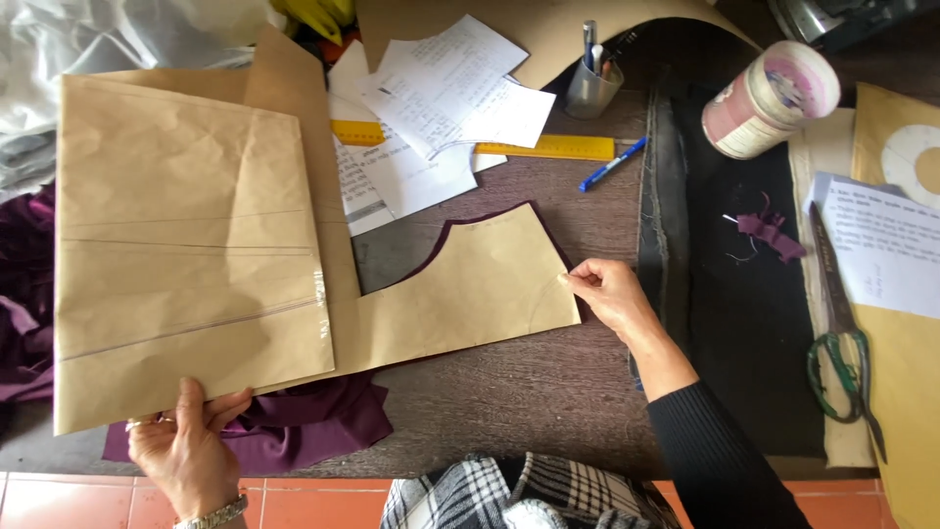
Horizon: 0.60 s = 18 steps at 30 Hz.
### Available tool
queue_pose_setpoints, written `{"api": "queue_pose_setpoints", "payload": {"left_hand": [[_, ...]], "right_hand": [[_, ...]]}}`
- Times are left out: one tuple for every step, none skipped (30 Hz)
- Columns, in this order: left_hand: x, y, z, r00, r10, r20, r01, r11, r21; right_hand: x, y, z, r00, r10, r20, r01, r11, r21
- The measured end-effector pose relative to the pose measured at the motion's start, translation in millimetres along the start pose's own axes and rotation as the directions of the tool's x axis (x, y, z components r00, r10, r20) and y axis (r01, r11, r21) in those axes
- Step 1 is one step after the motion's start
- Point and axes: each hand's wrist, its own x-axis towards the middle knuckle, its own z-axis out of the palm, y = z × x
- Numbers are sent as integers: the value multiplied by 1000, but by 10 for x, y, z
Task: Smoothing out velvet fabric and aligning a paper pattern on a work table in preparation for pinning or cutting.
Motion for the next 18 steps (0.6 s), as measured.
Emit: {"api": "queue_pose_setpoints", "payload": {"left_hand": [[33,-33,-16,1000,-14,3,14,1000,-23],[63,-64,-28,1000,-27,7,28,999,-47],[62,-65,-25,1000,-26,7,26,998,-50],[60,-66,-19,999,-36,0,36,999,-41],[62,-70,-11,999,-45,-5,44,998,-33],[56,-78,-8,999,-43,-4,42,998,-36],[50,-85,-4,999,-50,-21,49,998,-42],[46,-94,1,998,-58,-39,56,997,-48],[54,-125,-16,998,-57,-37,55,997,-50],[63,-157,-32,998,-40,-44,38,998,-51],[66,-195,-38,998,-26,-50,23,998,-53],[46,-202,-47,999,-27,-47,25,998,-55],[32,-205,-55,999,-8,-39,8,1000,-24],[18,-211,-63,999,10,-31,-10,1000,7],[34,-235,-83,1000,8,-27,-8,1000,8],[51,-261,-105,999,28,-26,-28,1000,-9],[67,-287,-124,999,47,-26,-48,999,-27],[78,-298,-146,999,45,-21,-45,999,-27]], "right_hand": [[5,-13,-2,1000,25,3,-25,1000,3],[11,-26,-8,999,49,7,-49,999,5],[5,-40,-8,999,46,5,-47,999,5],[0,-53,-10,998,55,9,-55,998,-1],[-4,-64,-11,998,64,10,-64,998,-6],[23,-26,-2,998,62,7,-61,998,-6],[47,15,5,999,44,6,-44,999,-7],[72,57,13,1000,26,6,-26,1000,-9],[99,102,29,1000,26,3,-26,1000,-9],[128,148,45,1000,8,-8,-8,1000,-15],[154,201,49,1000,-7,-20,7,1000,-22],[129,146,37,1000,-6,-24,5,1000,-24],[103,89,27,1000,22,-17,-22,999,-33],[78,34,18,999,49,-11,-49,998,-42],[80,35,18,999,53,-15,-53,998,-42],[82,37,19,998,55,-14,-56,997,-45],[85,37,18,998,58,-13,-58,997,-49],[83,44,18,998,61,-17,-62,997,-50]]}}
